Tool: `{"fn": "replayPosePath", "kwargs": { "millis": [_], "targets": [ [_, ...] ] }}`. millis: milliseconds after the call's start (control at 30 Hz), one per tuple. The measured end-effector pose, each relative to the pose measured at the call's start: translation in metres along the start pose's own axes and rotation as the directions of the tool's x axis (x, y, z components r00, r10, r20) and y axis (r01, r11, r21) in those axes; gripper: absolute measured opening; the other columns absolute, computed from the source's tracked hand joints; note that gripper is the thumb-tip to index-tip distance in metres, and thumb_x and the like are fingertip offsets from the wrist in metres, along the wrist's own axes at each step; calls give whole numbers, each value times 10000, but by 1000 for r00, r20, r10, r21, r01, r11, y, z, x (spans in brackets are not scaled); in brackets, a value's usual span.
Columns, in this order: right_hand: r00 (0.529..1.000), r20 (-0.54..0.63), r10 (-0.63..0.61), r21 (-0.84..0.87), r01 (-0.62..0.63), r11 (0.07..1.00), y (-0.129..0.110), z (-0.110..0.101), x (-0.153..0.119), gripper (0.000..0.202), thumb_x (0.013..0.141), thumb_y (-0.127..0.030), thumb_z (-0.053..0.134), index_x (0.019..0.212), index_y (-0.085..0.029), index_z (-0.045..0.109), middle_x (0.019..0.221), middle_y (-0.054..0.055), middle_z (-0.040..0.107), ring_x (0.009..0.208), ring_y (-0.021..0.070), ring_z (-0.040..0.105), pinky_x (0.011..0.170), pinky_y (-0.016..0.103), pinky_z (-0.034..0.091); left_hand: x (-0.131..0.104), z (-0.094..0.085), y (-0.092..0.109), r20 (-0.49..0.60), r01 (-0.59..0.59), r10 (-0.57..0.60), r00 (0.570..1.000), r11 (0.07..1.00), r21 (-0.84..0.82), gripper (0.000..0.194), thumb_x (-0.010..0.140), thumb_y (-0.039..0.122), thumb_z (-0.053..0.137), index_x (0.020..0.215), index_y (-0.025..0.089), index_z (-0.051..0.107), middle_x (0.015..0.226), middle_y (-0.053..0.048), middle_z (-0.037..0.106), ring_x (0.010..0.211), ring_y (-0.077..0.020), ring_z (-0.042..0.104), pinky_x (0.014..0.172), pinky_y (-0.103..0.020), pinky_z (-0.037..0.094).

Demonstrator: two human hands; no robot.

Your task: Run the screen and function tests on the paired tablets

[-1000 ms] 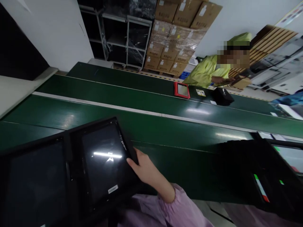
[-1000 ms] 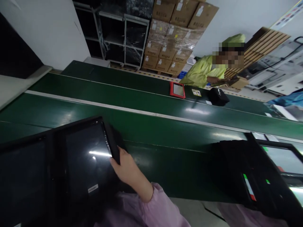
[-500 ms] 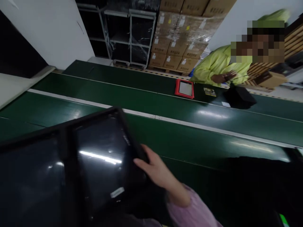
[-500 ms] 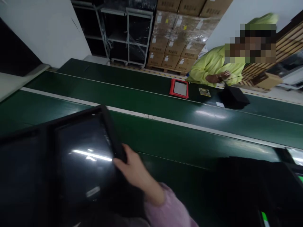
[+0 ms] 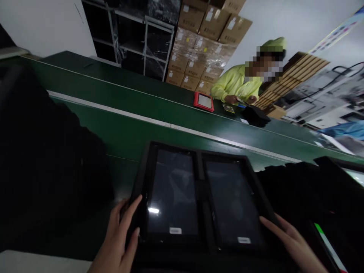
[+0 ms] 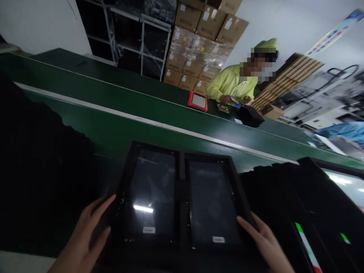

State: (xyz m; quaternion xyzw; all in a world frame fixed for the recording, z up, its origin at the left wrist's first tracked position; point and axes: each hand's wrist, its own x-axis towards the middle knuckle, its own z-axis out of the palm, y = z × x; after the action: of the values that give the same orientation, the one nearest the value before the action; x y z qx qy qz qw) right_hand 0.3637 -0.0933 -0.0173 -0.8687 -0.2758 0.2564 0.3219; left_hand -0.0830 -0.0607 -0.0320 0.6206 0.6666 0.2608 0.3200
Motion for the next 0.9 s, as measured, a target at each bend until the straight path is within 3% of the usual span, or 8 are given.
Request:
{"fn": "replayPosePath", "kwargs": {
  "millis": [100,167,267,333,433,567,733,900],
  "targets": [
    [988,48,-146,-124,151,981,72,47,4,655,619,-746,622,954,-203,770,1007,208,772,1022,424,733,885,567,604,-2,68,-47,58,11,-16,998,996,87,533,1036,378,360,1552,363,493,1509,-127,533,1377,-358,563,996,-556,590],
    [966,34,-255,-181,257,949,107,72,6,783,656,-780,547,1055,-137,747,1211,271,704,1295,477,586,1075,645,472,-11,104,-53,-14,6,-2,1000,953,303,508,995,340,422,1424,171,633,1468,-236,553,1400,-442,510,1098,-687,444],
    [905,53,-423,-239,422,874,139,93,4,798,807,-702,445,1265,-94,682,1526,267,493,1538,428,294,1218,637,278,-21,151,-22,-8,-114,133,991,878,465,556,968,315,491,1463,79,584,1596,-289,417,1524,-474,313,1206,-712,233],
    [866,60,-497,-257,494,830,149,101,4,755,886,-628,391,1307,-64,663,1600,276,390,1581,430,156,1236,652,199,-17,180,5,90,-192,169,981,863,467,597,941,308,554,1494,83,546,1633,-269,382,1550,-440,282,1241,-660,196],
    [839,29,-544,-267,531,804,150,111,12,655,928,-549,445,1286,-50,672,1619,302,337,1582,475,62,1215,710,147,1,211,29,84,-215,200,976,845,489,681,899,313,627,1530,93,499,1654,-257,357,1564,-412,269,1259,-607,195],
    [817,-1,-577,-244,559,792,139,124,24,520,905,-458,621,1290,-109,659,1590,223,427,1574,407,180,1225,646,222,15,217,32,52,-227,236,970,814,534,652,909,339,619,1515,121,522,1648,-253,372,1557,-457,259,1224,-686,197],
    [760,54,-647,-223,641,734,134,125,19,590,912,-408,505,1302,8,662,1640,239,369,1594,388,117,1250,529,263,9,201,27,4,-216,266,964,774,595,621,836,301,677,1426,124,597,1670,-248,326,1585,-476,133,1225,-722,112],
    [761,106,-640,-246,644,724,127,128,37,740,862,-514,501,1294,68,652,1626,293,356,1567,486,117,1204,638,280,38,198,28,14,-218,263,965,769,601,809,783,356,738,1495,46,506,1674,-322,249,1585,-487,113,1236,-704,86]
  ]
}}
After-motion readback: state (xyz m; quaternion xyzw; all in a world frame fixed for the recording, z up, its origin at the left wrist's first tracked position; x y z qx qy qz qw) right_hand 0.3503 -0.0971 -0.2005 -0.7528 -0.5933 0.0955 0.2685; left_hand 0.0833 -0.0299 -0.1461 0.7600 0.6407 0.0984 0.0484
